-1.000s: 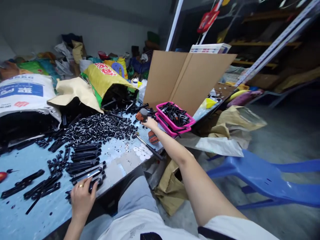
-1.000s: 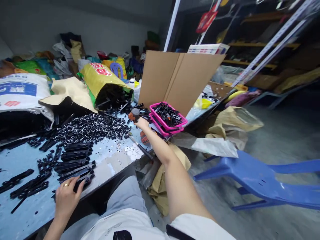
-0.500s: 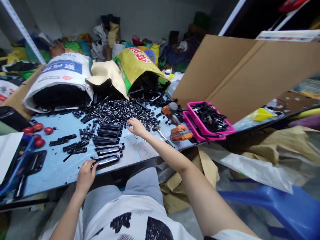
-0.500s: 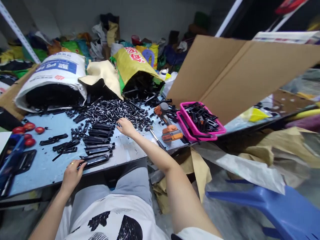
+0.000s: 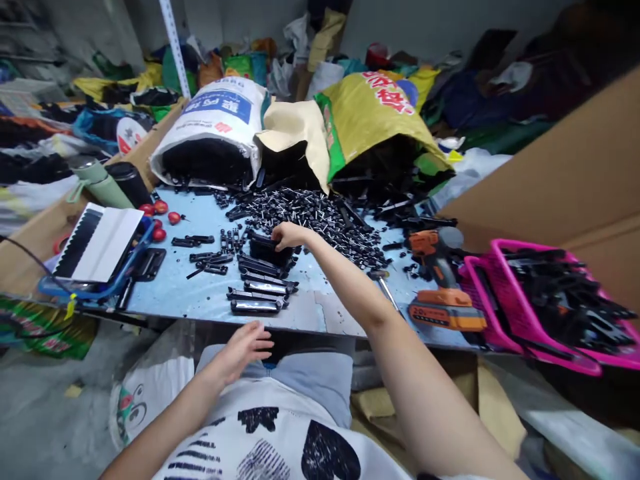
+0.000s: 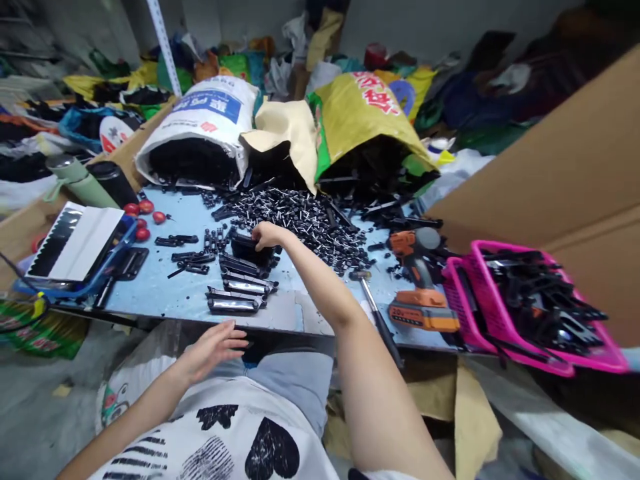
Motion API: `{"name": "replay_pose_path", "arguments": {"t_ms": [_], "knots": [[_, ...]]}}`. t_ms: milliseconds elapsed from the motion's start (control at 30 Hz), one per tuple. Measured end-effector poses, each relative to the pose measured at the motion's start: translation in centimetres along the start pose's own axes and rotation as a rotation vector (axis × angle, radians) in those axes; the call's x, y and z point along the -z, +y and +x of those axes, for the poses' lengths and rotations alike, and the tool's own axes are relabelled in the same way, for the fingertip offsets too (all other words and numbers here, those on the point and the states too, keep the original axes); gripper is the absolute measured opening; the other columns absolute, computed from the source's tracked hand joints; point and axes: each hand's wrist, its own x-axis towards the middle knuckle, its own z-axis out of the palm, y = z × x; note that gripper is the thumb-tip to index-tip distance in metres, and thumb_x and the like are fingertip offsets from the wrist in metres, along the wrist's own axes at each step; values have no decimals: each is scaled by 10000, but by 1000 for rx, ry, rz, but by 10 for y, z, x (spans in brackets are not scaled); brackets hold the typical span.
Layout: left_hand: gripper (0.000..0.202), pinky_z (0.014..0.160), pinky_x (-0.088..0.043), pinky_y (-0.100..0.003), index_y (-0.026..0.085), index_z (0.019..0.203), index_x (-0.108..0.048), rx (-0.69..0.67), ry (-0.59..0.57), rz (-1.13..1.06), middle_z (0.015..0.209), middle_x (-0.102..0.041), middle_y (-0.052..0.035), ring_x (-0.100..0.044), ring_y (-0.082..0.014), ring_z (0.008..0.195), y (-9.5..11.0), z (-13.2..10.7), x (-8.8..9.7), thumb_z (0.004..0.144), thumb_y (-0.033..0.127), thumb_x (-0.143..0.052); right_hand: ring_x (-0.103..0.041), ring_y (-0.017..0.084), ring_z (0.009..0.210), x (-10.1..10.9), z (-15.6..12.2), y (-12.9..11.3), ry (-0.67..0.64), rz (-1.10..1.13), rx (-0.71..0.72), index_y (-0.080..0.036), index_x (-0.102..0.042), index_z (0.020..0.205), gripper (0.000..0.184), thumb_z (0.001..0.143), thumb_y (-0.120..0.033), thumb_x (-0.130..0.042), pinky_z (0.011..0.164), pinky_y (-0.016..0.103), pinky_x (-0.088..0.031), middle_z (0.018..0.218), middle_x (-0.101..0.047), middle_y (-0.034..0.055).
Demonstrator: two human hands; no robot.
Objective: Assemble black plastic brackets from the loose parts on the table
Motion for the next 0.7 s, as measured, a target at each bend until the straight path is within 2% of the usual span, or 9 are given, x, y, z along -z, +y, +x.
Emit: {"name": "replay_pose_path", "arguments": {"t_ms": [33,100,167,233,300,367,500,600,700], "knots": [[361,837,-521,-401,151,992,-573,80,0,-153,987,-633,-143,-628,-273,993,1,3,-7,773,423,-664,-602,244,992,1,2,-2,-62,53,-7,-154,-568,1220,716,592,-419,-787,836,298,-481,1145,-622,94],[349,909,-493,-386,141,983,-571,124,112,-366,1016,-628,-156,-604,-260,1065,9,14,-18,808,438,-625,-539,279,1126,-4,8,-8,-156,190,-48,-152,-431,1365,1006,524,-590,-769,929,337,-447,1301,-526,128],[349,955,-465,-388,147,1020,-579,113,206,-477,1066,-629,-150,-590,-250,1100,20,27,-27,827,437,-601,-456,291,1233,-15,12,-17,-221,296,-76,-146,-365,1410,1111,504,-677,-727,1015,352,-384,1390,-440,137],[343,961,-463,-412,155,1052,-594,53,219,-551,1123,-630,-136,-598,-254,1092,28,35,-34,818,406,-616,-436,295,1255,-26,11,-25,-323,336,-78,-149,-430,1371,1082,481,-684,-734,1043,356,-357,1388,-448,127],[346,941,-485,-408,167,1062,-610,-61,209,-610,1159,-632,-114,-612,-251,1071,30,38,-41,780,359,-666,-454,308,1237,-36,2,-32,-405,351,-76,-154,-507,1306,1014,470,-674,-748,1039,378,-360,1352,-487,124],[368,914,-508,-379,170,1049,-627,-168,235,-647,1155,-645,-97,-624,-245,1054,28,36,-46,723,311,-724,-460,313,1226,-43,-12,-37,-402,388,-63,-161,-535,1267,938,510,-681,-725,1031,397,-366,1339,-498,127],[421,875,-526,-384,143,1001,-657,-235,290,-655,1053,-691,-106,-654,-267,981,15,32,-52,622,261,-796,-521,302,1131,-49,-45,-44,-343,448,-75,-175,-529,1211,851,535,-653,-730,953,388,-431,1256,-547,130],[515,887,-516,-391,147,1044,-646,-294,268,-675,1035,-697,-103,-657,-264,971,-1,26,-52,575,264,-824,-591,264,965,-55,-64,-49,-356,524,-75,-181,-496,1184,822,549,-655,-715,829,370,-494,1111,-605,106],[579,904,-503,-393,165,1089,-629,-350,249,-688,1050,-692,-95,-649,-257,988,-16,14,-45,561,285,-834,-597,240,914,-61,-76,-66,-367,598,6,-180,-449,1218,820,594,-660,-679,791,361,-506,1074,-607,91]]}}
